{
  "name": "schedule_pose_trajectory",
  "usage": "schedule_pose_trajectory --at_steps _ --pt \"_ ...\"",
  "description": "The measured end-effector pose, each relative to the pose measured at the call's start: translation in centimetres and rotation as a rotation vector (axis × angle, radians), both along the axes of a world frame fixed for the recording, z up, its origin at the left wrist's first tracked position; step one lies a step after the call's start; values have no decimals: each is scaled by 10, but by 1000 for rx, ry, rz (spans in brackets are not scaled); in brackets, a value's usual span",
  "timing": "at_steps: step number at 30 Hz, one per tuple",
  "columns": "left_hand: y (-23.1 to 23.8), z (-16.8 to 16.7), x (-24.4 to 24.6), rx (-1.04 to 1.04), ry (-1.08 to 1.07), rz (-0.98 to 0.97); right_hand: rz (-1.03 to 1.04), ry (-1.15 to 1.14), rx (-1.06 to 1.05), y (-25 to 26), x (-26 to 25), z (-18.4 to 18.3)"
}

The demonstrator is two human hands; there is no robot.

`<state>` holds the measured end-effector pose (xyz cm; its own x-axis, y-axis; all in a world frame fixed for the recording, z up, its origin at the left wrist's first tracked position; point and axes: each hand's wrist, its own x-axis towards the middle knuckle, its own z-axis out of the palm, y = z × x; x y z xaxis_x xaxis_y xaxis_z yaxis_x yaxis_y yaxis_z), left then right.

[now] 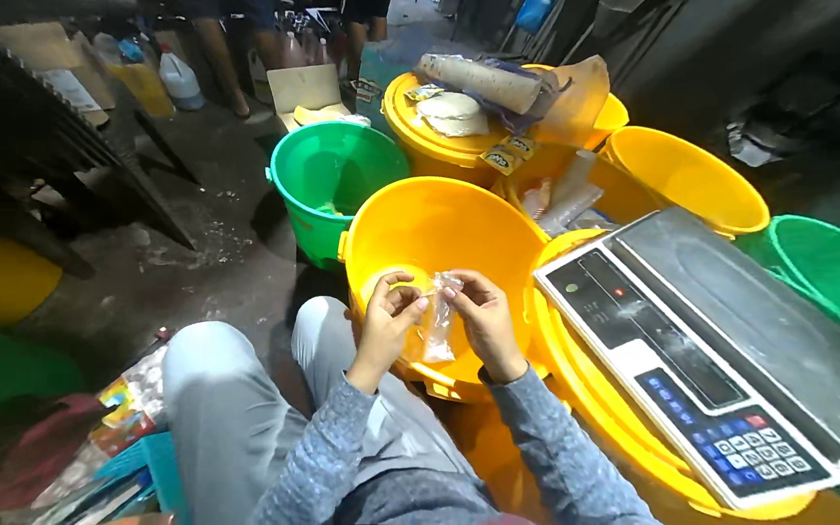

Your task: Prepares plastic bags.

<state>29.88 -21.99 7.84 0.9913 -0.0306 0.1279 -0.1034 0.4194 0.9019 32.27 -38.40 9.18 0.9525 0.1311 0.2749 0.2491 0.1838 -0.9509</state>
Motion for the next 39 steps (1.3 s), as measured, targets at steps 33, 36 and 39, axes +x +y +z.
schedule_pose_trajectory --at_steps 33,36,39 --pt "20 9 9 240 -68 295 299 6 -175 8 -14 2" --pt "23 8 7 199 -60 277 322 -18 -170 9 -16 3" --pt "21 2 7 151 -101 263 323 -44 -156 10 -17 4"
